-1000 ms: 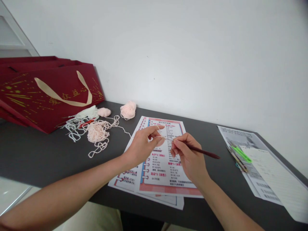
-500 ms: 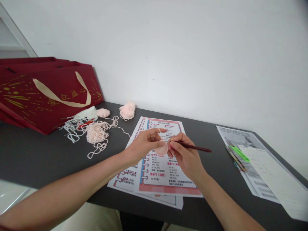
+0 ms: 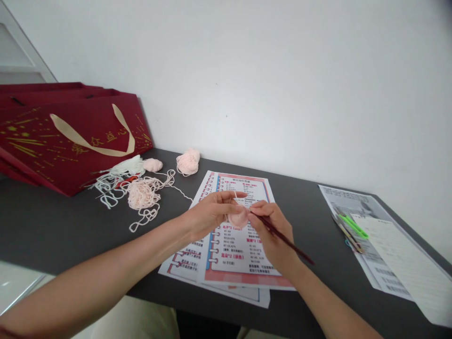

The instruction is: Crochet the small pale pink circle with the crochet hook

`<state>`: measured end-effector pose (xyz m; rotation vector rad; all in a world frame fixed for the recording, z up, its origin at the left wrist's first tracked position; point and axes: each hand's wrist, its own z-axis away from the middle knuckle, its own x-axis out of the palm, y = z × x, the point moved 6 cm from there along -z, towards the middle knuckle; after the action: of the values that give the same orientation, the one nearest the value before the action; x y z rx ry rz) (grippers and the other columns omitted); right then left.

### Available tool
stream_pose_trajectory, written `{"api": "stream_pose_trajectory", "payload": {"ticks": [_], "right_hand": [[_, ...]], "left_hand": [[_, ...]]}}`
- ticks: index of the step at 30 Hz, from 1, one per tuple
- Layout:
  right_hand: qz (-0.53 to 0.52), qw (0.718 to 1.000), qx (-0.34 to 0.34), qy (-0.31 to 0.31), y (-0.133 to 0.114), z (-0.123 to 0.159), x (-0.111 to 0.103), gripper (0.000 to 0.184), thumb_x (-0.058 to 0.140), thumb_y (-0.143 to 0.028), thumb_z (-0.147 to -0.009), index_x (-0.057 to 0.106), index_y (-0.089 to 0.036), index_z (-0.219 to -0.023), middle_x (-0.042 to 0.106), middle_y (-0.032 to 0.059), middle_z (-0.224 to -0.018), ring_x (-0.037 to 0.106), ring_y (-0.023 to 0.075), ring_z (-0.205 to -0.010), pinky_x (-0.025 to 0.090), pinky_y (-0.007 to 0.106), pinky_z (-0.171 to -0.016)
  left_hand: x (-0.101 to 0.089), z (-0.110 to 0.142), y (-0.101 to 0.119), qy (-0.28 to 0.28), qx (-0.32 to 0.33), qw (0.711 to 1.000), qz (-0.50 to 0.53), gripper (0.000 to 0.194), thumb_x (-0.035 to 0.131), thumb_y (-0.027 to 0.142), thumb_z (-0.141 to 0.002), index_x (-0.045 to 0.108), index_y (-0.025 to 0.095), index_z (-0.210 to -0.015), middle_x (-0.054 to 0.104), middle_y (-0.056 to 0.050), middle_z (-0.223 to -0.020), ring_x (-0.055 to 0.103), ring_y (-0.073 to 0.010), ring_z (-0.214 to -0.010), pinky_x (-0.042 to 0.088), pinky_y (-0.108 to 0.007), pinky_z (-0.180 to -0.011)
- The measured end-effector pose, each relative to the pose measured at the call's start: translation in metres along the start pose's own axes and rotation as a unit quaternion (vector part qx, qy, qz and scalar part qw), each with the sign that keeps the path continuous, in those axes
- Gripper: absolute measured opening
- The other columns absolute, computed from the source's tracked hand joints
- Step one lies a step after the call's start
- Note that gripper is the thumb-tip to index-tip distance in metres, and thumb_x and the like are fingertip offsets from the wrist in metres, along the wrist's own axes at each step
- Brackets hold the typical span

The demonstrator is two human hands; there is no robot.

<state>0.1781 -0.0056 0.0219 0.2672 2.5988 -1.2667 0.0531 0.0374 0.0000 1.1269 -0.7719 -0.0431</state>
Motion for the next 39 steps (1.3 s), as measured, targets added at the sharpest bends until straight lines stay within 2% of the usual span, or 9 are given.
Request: {"api": "stream_pose_trajectory", "payload": {"ticks": [2,5,12,19,24,29,35,39], "right_hand": [[-0.113,0.990,0.078,0.014,0.011,-0.002,-0.004,0.011,0.055,-0.014,-0.087,0.054,-0.024,-0.086,0.055,-0.0016,-0.081,0.052,0.0108,-0.062,0.042,0.026,-0.056],[-0.215,0.969,0.118,0.022,0.016,-0.007,-0.006,0.009,0.059,-0.015,-0.084,0.056,-0.023,-0.081,0.054,-0.0032,-0.073,0.049,0.0098,-0.057,0.038,0.026,-0.054],[-0.264,0.947,0.184,0.023,0.012,-0.011,-0.009,0.008,0.062,-0.016,-0.081,0.059,-0.021,-0.077,0.057,-0.0028,-0.066,0.048,0.0101,-0.054,0.035,0.026,-0.051],[-0.148,0.981,0.119,-0.023,0.004,-0.011,-0.015,0.011,0.065,-0.013,-0.080,0.061,-0.023,-0.079,0.058,-0.0008,-0.079,0.052,0.0117,-0.064,0.040,0.027,-0.056],[-0.166,0.975,0.132,-0.068,0.002,-0.011,-0.017,0.011,0.066,-0.013,-0.080,0.061,-0.024,-0.079,0.059,-0.0012,-0.080,0.051,0.0103,-0.062,0.041,0.026,-0.056],[-0.179,0.969,0.152,-0.076,0.007,-0.010,-0.019,0.009,0.069,-0.017,-0.078,0.064,-0.023,-0.080,0.061,0.0001,-0.081,0.051,0.0107,-0.059,0.041,0.027,-0.053],[-0.141,0.978,0.138,-0.071,0.003,-0.008,-0.018,0.012,0.070,-0.014,-0.077,0.065,-0.024,-0.079,0.064,0.0000,-0.083,0.052,0.0100,-0.059,0.042,0.025,-0.052],[-0.121,0.982,0.131,-0.065,0.001,-0.009,-0.019,0.012,0.071,-0.013,-0.076,0.066,-0.024,-0.078,0.065,0.0012,-0.083,0.056,0.0128,-0.064,0.045,0.027,-0.055]], "left_hand": [[-0.003,0.000,0.005,0.004,0.011,1.000,-0.016,0.044,0.073,0.012,-0.068,0.062,0.011,-0.111,0.063,-0.001,-0.075,0.058,-0.0099,-0.068,0.041,-0.026,-0.069],[-0.006,0.000,0.013,-0.009,0.029,0.999,-0.042,0.043,0.073,0.013,-0.069,0.064,0.012,-0.110,0.060,0.001,-0.071,0.055,-0.0077,-0.065,0.039,-0.024,-0.067],[-0.008,-0.001,0.019,-0.053,0.011,0.994,-0.096,0.043,0.072,0.014,-0.069,0.064,0.012,-0.111,0.059,0.001,-0.071,0.054,-0.0085,-0.063,0.037,-0.024,-0.062],[-0.007,0.002,0.026,-0.091,-0.019,0.988,-0.119,0.040,0.070,0.009,-0.070,0.065,0.012,-0.109,0.055,0.003,-0.066,0.051,-0.0075,-0.059,0.037,-0.021,-0.057],[-0.007,0.004,0.027,-0.144,-0.033,0.981,-0.129,0.036,0.067,0.008,-0.073,0.066,0.013,-0.108,0.055,0.003,-0.067,0.051,-0.0062,-0.058,0.037,-0.019,-0.054],[-0.007,0.005,0.024,-0.178,-0.059,0.974,-0.129,0.034,0.067,0.010,-0.074,0.066,0.014,-0.108,0.062,0.000,-0.072,0.055,-0.0077,-0.061,0.039,-0.019,-0.055],[-0.009,0.004,0.021,-0.181,-0.076,0.974,-0.110,0.035,0.068,0.010,-0.073,0.067,0.014,-0.107,0.064,-0.001,-0.076,0.058,-0.0089,-0.063,0.043,-0.020,-0.058],[-0.010,0.004,0.021,-0.174,-0.078,0.975,-0.110,0.034,0.068,0.010,-0.072,0.067,0.014,-0.106,0.064,-0.001,-0.076,0.058,-0.0087,-0.062,0.043,-0.020,-0.058]]}}
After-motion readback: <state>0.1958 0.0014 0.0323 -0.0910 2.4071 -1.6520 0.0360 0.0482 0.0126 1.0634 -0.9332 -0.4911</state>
